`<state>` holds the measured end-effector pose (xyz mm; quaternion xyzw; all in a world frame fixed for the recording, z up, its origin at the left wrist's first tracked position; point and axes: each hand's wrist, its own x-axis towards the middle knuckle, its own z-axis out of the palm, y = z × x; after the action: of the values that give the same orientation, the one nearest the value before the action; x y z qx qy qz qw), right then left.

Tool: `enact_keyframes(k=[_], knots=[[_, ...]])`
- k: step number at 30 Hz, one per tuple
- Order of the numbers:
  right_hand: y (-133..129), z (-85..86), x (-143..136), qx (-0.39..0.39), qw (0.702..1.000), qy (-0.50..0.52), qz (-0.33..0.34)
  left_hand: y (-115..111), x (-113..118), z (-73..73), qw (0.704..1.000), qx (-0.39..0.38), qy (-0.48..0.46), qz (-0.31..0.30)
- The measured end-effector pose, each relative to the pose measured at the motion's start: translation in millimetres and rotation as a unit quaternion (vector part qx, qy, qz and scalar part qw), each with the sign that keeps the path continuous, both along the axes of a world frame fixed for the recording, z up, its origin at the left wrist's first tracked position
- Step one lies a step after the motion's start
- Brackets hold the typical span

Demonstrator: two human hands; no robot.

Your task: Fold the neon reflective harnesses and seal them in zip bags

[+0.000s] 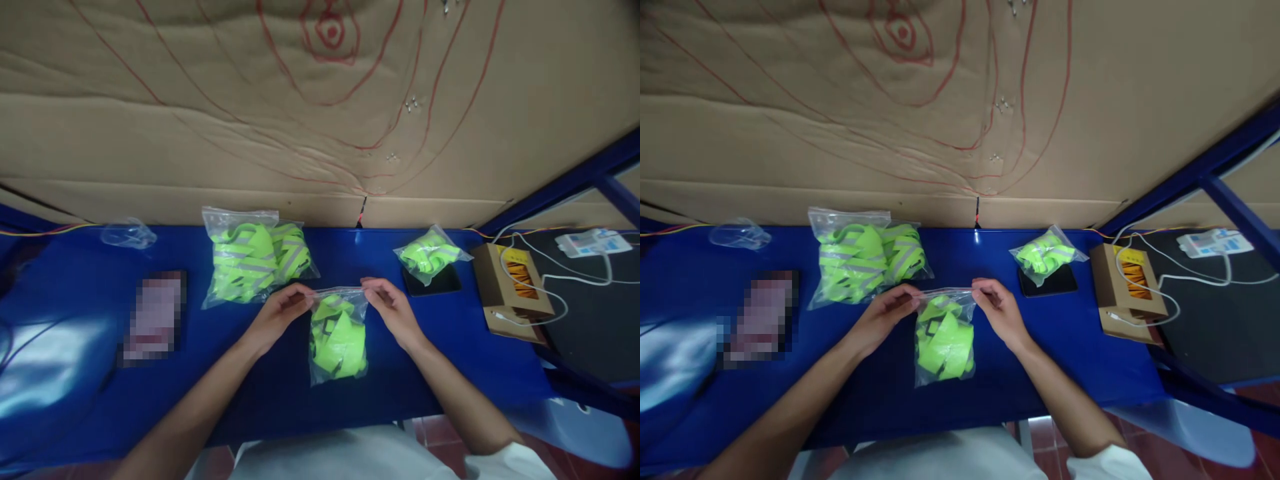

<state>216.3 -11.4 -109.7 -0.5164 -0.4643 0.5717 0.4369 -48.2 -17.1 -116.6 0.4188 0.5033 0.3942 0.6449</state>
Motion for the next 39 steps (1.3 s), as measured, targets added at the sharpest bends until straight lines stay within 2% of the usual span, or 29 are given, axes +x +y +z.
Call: enact_keyframes(k=[4, 12, 23, 28, 32, 39], knots=[[-5, -3.9, -5, -0.047, 0.998, 0.039, 0.024, 0, 1, -1.8, 1.000, 0.010, 0.000, 0.005], [-7, -7.4, -5, -0.026, 0.999, 0.036, 0.009, 1, 1, 1.9, 1.000, 0.012, -0.026, -0.013], [-9, -0.2, -8, -0.014, 1.000, 0.016, 0.011, -1, 5, 4.5, 0.988, -0.039, -0.140, 0.059], [-11, 6.2, -8, 0.002, 1.000, 0.003, 0.007, -6, 12, 10.9, 0.976, -0.078, -0.203, 0.016], [-12, 6.6, -9, 0.007, 1.000, -0.006, 0.003, -10, 20, 8.5, 0.955, -0.123, -0.272, -0.003], [-11, 5.3, -9, 0.000, 0.998, -0.026, 0.054, -12, 27, 3.0, 0.962, -0.140, -0.236, -0.003]])
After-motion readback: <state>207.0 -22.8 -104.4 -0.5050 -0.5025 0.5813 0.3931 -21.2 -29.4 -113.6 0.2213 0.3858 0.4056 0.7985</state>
